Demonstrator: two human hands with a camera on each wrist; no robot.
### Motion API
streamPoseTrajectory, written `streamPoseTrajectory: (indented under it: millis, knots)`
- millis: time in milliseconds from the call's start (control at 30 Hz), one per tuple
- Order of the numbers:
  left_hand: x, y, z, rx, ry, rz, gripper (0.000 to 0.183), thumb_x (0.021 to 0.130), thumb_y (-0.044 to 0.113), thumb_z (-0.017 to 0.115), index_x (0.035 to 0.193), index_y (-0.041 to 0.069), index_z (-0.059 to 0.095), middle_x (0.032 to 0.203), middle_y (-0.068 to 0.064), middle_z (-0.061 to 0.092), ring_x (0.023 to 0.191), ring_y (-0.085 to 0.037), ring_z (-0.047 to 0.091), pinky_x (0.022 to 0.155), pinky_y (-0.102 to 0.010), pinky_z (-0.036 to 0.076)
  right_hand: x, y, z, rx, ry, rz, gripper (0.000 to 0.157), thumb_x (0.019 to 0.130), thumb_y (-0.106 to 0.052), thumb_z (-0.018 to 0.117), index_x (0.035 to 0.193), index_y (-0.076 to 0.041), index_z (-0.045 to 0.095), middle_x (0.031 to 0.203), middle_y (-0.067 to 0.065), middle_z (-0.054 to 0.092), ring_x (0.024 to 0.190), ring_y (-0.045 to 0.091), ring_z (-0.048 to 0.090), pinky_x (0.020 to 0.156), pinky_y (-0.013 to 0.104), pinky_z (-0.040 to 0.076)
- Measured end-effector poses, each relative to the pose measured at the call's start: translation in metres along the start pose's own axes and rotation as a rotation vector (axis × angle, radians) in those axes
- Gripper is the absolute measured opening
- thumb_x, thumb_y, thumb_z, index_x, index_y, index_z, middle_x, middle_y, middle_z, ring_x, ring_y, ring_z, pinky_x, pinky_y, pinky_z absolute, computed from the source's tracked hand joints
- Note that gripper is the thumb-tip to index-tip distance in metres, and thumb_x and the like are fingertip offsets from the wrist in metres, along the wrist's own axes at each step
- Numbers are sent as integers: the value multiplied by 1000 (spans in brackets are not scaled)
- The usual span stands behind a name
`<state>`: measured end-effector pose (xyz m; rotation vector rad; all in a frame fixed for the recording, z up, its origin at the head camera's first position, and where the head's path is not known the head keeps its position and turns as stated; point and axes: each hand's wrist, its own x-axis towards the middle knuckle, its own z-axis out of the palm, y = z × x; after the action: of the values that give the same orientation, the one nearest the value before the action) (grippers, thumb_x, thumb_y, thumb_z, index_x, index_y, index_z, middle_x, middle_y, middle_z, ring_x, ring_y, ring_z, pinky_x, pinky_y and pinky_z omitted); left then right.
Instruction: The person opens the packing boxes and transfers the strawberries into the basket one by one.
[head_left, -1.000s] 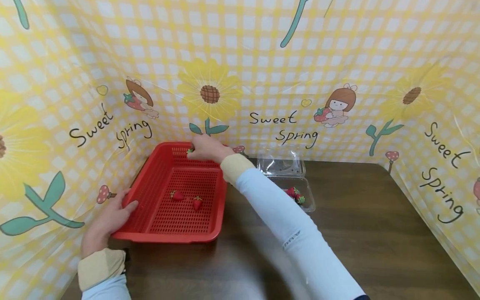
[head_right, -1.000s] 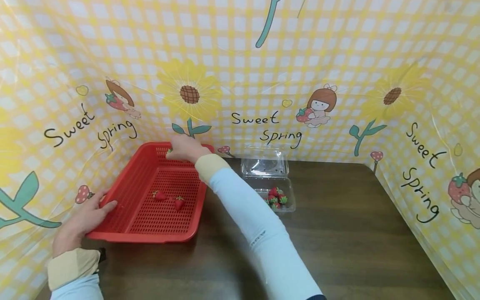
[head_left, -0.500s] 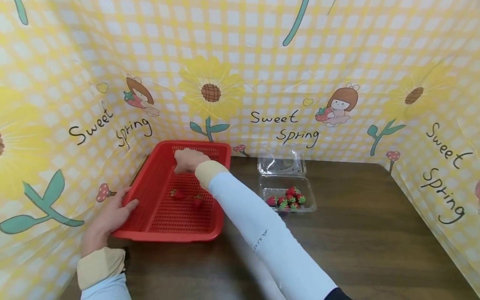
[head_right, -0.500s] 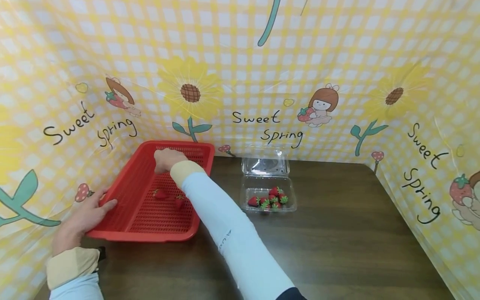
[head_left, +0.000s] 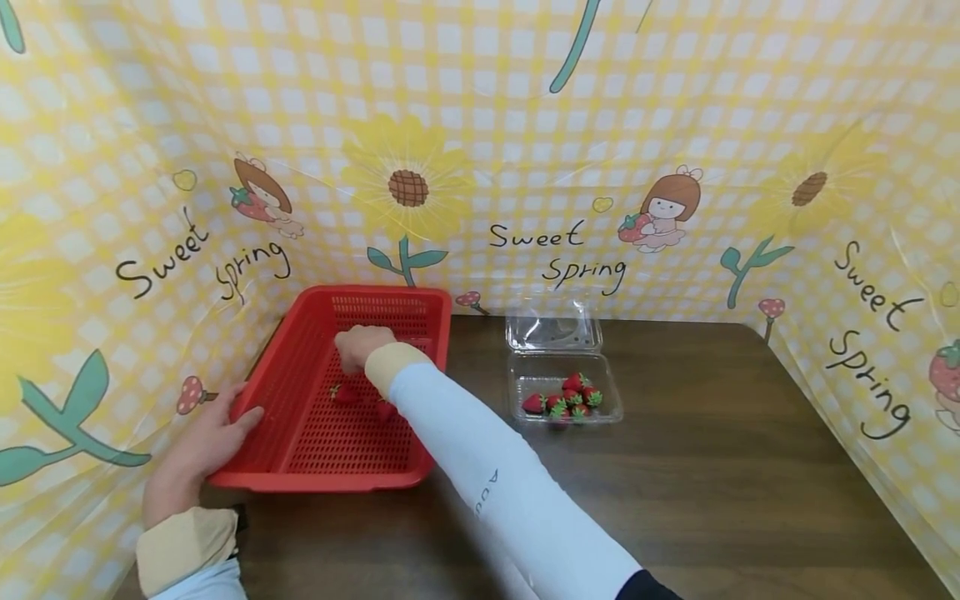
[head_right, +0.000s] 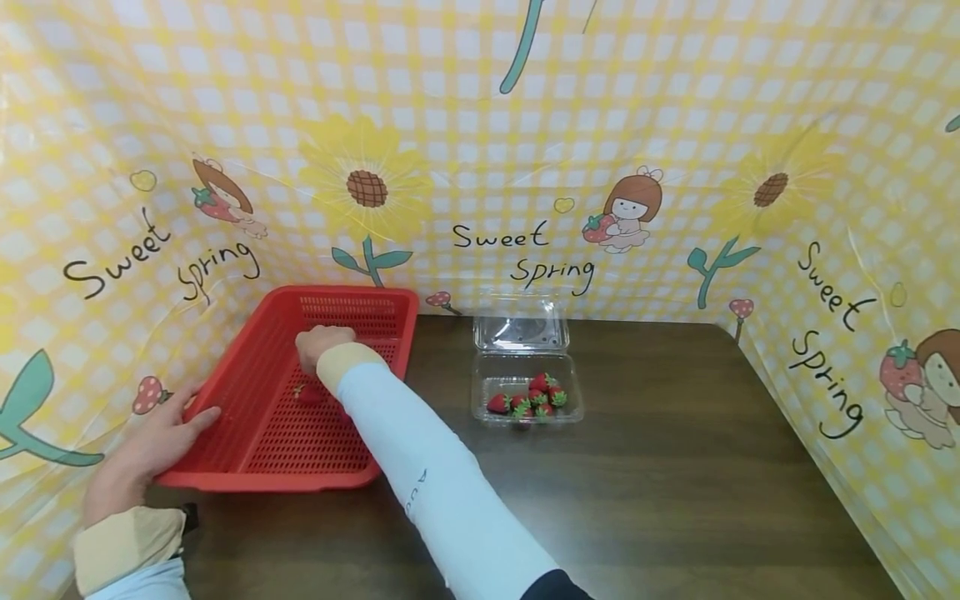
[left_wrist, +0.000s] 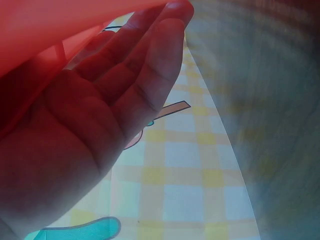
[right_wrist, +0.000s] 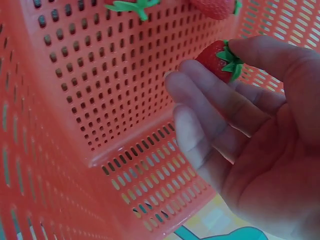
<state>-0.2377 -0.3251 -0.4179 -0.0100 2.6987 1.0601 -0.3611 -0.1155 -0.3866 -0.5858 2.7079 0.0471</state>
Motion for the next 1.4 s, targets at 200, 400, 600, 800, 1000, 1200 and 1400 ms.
streamPoseTrajectory:
  millis: [200,400,600,800,1000,1200,1400]
  knots:
    - [-1,-1,0,-16,2,-5,69,103,38,45,153,3,15,124,-31,51,88,-22,64,68,-32,51,-1,-3,6,-28,-6,37,16,98,-25,53,113,-31,56,92,-7,53,69,11,42,65,28,38]
    - [-1,-3,1,9,13,8,67,103,37,45,152,2,17,123,-30,52,89,-23,63,68,-32,49,-5,1,4,-21,28,-7,17,99,-21,52,113,-29,59,95,-6,58,68,11,42,64,28,38]
    - [0,-4,1,5,7,3,67,103,37,44,153,1,16,123,-31,52,90,-23,64,68,-32,49,-6,7,-14,54,95,-97,10,102,-23,47,96,-22,54,76,-4,43,62,11,35,54,26,34]
    - [2,-2,-1,3,0,0,70,103,38,45,153,1,14,125,-31,51,90,-22,64,69,-32,50,-20,18,-46,148,314,-166,21,99,-28,49,80,-19,45,72,-4,37,61,11,32,54,25,33]
    - [3,1,-1,11,5,19,67,103,38,44,152,1,17,123,-29,53,91,-23,63,68,-31,49,-41,41,-62,225,497,-250,26,92,-18,46,70,-17,32,64,-4,24,59,10,14,52,23,18]
    - [5,2,1,12,4,22,67,103,39,44,153,2,17,124,-29,53,92,-24,63,69,-31,49,-74,74,-68,237,603,-316,21,94,-16,44,76,-16,34,63,-3,30,55,10,18,52,22,20]
    - [1,1,1,6,-10,-15,71,103,38,43,154,1,11,126,-32,49,92,-25,63,68,-32,50,-95,107,-61,208,622,-327,17,93,-15,46,78,-15,39,64,-3,37,55,10,27,54,22,25]
